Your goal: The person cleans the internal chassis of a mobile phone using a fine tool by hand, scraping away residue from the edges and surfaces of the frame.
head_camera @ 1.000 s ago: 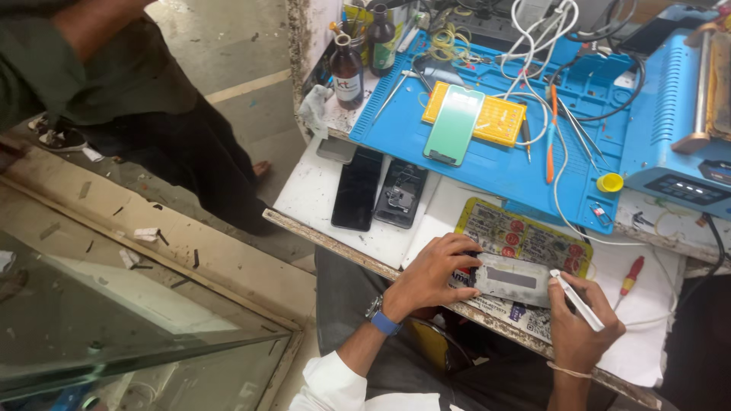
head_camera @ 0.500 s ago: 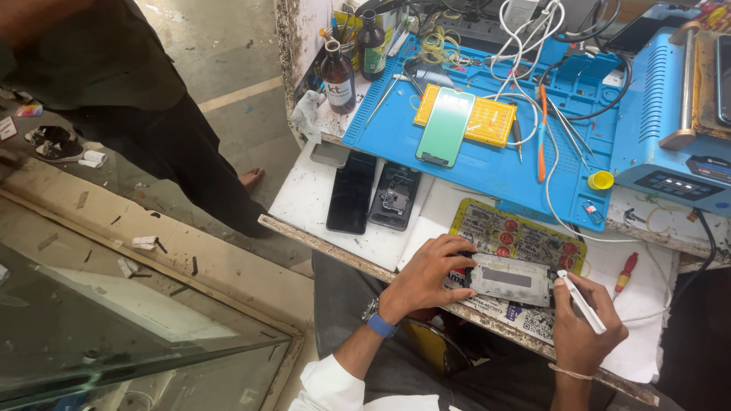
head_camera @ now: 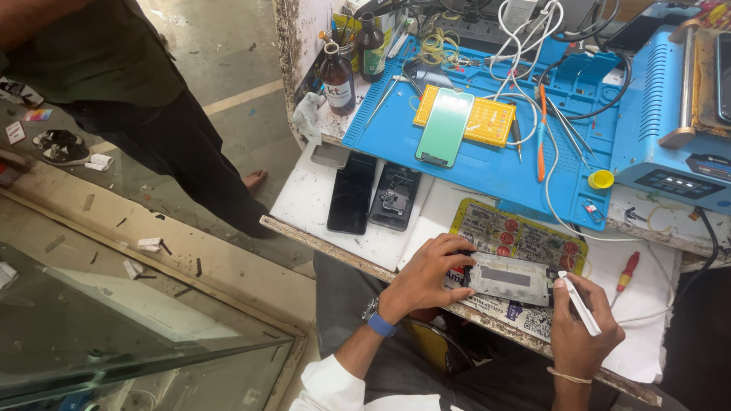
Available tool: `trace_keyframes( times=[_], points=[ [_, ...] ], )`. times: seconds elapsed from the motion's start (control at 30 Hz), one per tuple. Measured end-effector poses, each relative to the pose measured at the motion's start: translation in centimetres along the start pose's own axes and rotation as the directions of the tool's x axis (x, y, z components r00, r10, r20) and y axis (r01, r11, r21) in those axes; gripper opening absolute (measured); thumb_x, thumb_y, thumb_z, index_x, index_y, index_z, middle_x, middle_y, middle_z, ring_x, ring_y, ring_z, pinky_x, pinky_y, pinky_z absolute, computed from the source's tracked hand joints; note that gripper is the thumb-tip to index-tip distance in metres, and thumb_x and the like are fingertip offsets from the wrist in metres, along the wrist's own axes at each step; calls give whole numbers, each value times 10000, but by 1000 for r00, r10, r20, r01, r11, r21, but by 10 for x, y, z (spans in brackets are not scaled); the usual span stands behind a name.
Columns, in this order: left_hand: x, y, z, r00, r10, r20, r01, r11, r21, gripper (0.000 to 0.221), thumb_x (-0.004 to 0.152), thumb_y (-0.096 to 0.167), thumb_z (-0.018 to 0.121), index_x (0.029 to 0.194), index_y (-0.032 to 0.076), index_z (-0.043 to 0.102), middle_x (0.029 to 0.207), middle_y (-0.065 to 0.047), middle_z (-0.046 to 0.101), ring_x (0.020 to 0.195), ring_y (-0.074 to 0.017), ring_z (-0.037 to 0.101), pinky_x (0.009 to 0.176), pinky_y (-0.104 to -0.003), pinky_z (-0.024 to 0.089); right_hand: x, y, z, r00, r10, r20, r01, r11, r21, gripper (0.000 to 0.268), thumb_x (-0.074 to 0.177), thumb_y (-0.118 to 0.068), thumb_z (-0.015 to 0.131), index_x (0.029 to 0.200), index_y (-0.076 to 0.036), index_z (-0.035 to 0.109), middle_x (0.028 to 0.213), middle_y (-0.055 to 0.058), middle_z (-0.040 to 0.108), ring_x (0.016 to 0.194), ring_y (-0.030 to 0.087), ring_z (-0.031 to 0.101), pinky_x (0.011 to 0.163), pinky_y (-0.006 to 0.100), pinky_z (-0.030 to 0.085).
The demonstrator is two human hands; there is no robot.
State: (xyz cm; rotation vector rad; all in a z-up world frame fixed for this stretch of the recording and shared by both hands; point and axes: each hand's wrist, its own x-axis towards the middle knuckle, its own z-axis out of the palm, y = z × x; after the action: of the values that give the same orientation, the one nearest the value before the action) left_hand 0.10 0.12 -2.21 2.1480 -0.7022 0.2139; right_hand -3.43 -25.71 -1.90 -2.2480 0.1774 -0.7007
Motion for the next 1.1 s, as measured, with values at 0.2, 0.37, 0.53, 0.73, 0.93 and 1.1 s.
trace_keyframes(
  times=[0.2,0.37,0.53,0.73,0.93,1.1],
  points=[
    [4,13,-11,1000,14,-5,-14,1000,10,532,742,329,869,1150,26,712,1380,-133,606,1373,-333,513,1180,-471,419,5,-20,-3,999,29,44,-33,995,95,166,1021,-90,768,1155,3,734,1008,120,759,934,172,734,811,280,571],
    [9,13,-1,996,83,20,-85,991,105,534,819,298,808,1227,-8,648,1447,-218,533,1371,-403,466,1195,-521,354,7,-3,0,993,-21,114,-6,971,237,196,985,-82,743,1151,16,711,1040,89,744,938,123,700,827,261,556],
    [26,33,28,971,97,216,-135,977,167,523,907,224,705,1318,-75,581,1515,-228,477,1457,-374,396,1232,-520,283,4,-3,-11,973,173,154,-204,956,212,183,952,-37,740,1125,21,742,975,82,774,834,98,698,711,219,533],
    [25,54,54,960,79,270,-171,927,335,511,941,66,596,1429,-72,539,1576,-203,441,1493,-327,375,1243,-502,290,1,-9,-18,969,209,128,-224,968,109,166,928,-33,776,1082,26,755,875,98,785,765,115,731,652,222,538],
    [22,48,57,962,52,269,-133,948,291,488,938,26,581,1415,-65,542,1580,-193,445,1501,-329,374,1251,-519,286,-5,-8,-17,978,179,112,-185,981,50,158,923,-40,813,1056,20,752,875,104,784,776,128,767,649,227,573],
    [21,49,61,971,37,237,-100,960,262,508,932,4,600,1434,-50,536,1587,-183,436,1502,-325,366,1259,-528,276,-9,-7,-18,988,113,105,-118,992,42,163,920,-12,811,1066,27,752,961,131,791,863,163,784,738,246,609]
  ],
)
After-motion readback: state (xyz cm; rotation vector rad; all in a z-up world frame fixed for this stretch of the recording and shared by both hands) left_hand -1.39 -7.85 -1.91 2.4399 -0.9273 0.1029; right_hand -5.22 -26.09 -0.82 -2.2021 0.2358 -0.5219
